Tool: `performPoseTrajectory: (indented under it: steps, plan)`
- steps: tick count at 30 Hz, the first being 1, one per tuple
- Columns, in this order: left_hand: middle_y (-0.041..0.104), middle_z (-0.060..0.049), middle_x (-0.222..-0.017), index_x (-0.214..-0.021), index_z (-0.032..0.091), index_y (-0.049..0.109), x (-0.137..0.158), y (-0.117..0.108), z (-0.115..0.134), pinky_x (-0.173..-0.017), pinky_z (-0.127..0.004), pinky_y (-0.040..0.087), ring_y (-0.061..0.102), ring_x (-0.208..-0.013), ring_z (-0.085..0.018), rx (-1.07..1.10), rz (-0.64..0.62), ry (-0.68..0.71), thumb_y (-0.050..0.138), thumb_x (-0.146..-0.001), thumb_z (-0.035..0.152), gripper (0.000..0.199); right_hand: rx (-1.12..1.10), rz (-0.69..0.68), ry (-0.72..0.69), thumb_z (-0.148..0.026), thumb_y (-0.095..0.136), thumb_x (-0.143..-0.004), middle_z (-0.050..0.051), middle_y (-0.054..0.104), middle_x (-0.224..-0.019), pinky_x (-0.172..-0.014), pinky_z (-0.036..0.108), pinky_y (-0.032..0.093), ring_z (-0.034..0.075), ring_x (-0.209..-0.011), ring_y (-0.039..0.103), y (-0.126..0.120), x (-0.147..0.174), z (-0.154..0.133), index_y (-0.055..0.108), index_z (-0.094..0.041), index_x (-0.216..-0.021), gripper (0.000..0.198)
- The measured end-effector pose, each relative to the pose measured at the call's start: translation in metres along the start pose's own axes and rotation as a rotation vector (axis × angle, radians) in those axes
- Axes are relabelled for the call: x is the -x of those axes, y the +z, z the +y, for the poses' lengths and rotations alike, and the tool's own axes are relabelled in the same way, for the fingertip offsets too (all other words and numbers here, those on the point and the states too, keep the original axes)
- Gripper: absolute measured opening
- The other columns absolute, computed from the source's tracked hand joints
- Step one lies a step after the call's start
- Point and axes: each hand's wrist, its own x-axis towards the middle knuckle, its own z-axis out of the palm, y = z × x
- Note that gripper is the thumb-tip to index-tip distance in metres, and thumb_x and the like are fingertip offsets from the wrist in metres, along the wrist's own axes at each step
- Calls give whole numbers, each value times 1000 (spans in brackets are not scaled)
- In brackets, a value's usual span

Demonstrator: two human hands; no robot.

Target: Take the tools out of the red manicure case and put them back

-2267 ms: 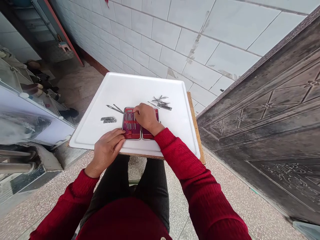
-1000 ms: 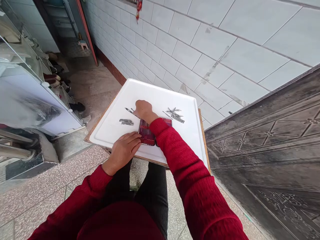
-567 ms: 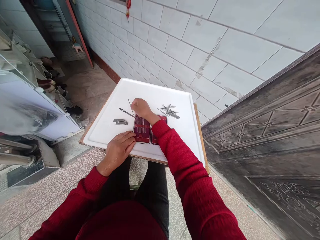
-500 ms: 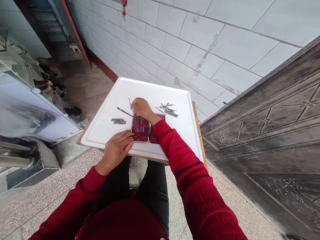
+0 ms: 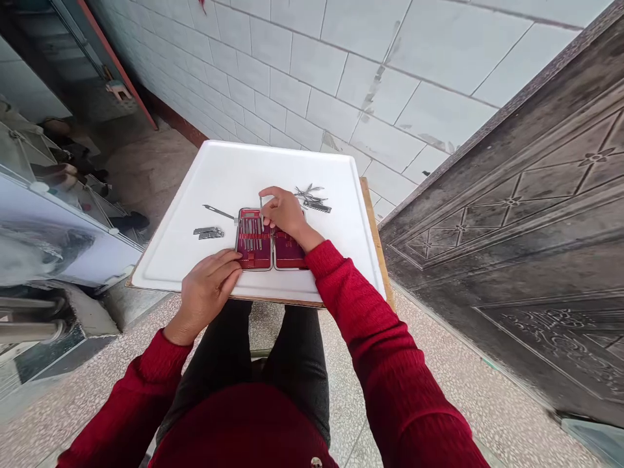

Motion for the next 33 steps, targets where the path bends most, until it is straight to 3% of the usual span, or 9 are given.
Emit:
performPoseTrajectory:
  steps: [8,15,21,33]
  plan:
    - [80,-7,-122,-105,21,75,0,-1,0,-104,-43,59,74,-122,-26,7,-45,-40,58,-108,25,17,119,47,14,-6,69,-82,-7,65,-59,-46,20,44,11,-47,58,3,2,2,66,-17,-109,30]
    - [80,-7,-122,-106,22,75,0,-1,-1,-105,-43,59,74,-123,-26,20,-42,-37,57,-107,26,18,306,48,-20,-11,65,-86,-3,73,-73,-68,28,54,14,-59,65,4,2,1,74,-18,-104,21]
    - [80,-7,-121,-107,23,75,1,0,-2,-106,-44,59,73,-123,-26,24,-42,-44,56,-108,27,20,578,127,-99,-14,64,-89,2,80,-93,-84,30,51,18,-84,69,6,5,-2,80,-19,-94,17]
    - [80,-7,-120,-106,21,73,-1,-2,0,-103,-44,60,74,-121,-26,10,-31,-17,58,-107,23,15,894,60,-109,-12,59,-92,5,80,-101,-76,30,44,21,-92,67,12,18,-14,80,-20,-93,22]
